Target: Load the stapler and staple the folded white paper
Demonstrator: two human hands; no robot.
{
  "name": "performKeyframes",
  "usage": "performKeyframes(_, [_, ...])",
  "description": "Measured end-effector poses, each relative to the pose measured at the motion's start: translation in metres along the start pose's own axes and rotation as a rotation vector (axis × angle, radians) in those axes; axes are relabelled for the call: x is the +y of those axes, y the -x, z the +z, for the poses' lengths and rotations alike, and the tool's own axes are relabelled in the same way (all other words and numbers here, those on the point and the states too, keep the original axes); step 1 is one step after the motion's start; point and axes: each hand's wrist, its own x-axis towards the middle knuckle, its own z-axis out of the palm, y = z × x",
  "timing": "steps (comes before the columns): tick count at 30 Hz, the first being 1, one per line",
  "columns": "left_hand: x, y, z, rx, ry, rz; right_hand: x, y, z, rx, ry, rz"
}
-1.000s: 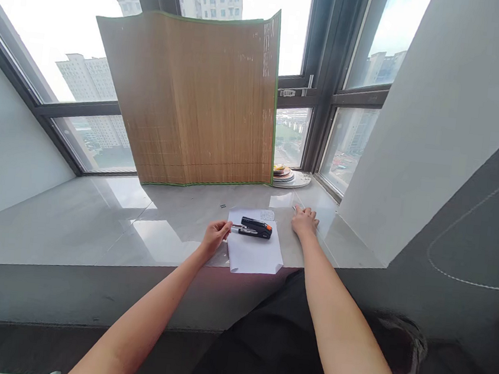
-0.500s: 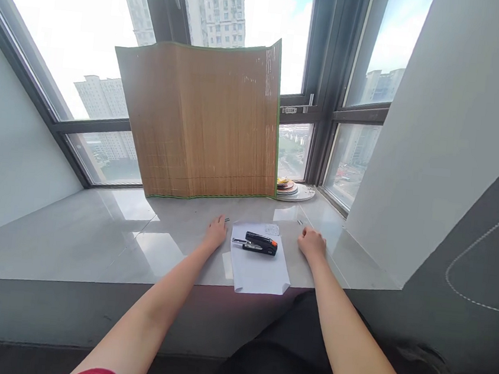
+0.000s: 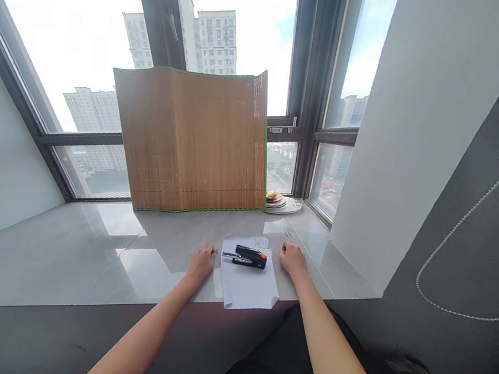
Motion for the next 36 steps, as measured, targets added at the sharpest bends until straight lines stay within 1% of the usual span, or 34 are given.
performKeyframes(3, [0.001, 0.0, 0.0, 0.029, -0.055, 0.006, -0.011, 0.005, 0.003, -0.009, -0.048, -0.064])
performKeyframes(8, [-0.001, -0.004, 0.003, 0.026, 0.041, 0.02, -0.025, 0.009, 0.007, 0.053, -0.141, -0.097])
performKeyframes(13, [-0.002, -0.004, 0.005, 0.024, 0.098, 0.04, -0.023, 0.008, 0.011, 0.069, -0.199, -0.144])
performKeyframes(16, [-0.002, -0.004, 0.005, 0.056, 0.13, 0.009, -0.02, 0.006, 0.013, 0.072, -0.208, -0.131])
performKeyframes(18, [-0.002, -0.004, 0.006, 0.053, 0.151, -0.021, -0.02, 0.006, 0.013, 0.09, -0.238, -0.141])
performKeyframes(20, [-0.003, -0.003, 0.006, 0.052, 0.173, -0.03, -0.022, 0.006, 0.012, 0.129, -0.317, -0.207])
performKeyframes(24, [-0.006, -0.002, 0.006, 0.082, 0.209, -0.005, -0.031, 0.011, 0.012, 0.17, -0.552, -0.509])
performKeyframes(26, [-0.006, -0.002, 0.006, 0.064, 0.209, 0.005, -0.037, 0.015, 0.014, 0.155, -0.583, -0.628])
performKeyframes(27, [-0.006, -0.002, 0.006, 0.052, 0.208, 0.009, -0.039, 0.016, 0.016, 0.146, -0.574, -0.66])
performKeyframes(29, [-0.005, -0.001, 0.005, 0.038, 0.211, 0.031, -0.043, 0.017, 0.021, 0.125, -0.536, -0.69])
performKeyframes(31, [-0.004, -0.001, 0.002, 0.027, 0.225, 0.097, -0.044, 0.017, 0.025, 0.105, -0.507, -0.7])
performKeyframes(34, [-0.004, 0.001, 0.0, -0.038, 0.25, 0.22, -0.044, 0.017, 0.028, 0.089, -0.491, -0.711])
performKeyframes(36, [-0.006, 0.001, 0.002, -0.066, 0.258, 0.252, -0.043, 0.016, 0.028, 0.086, -0.491, -0.704])
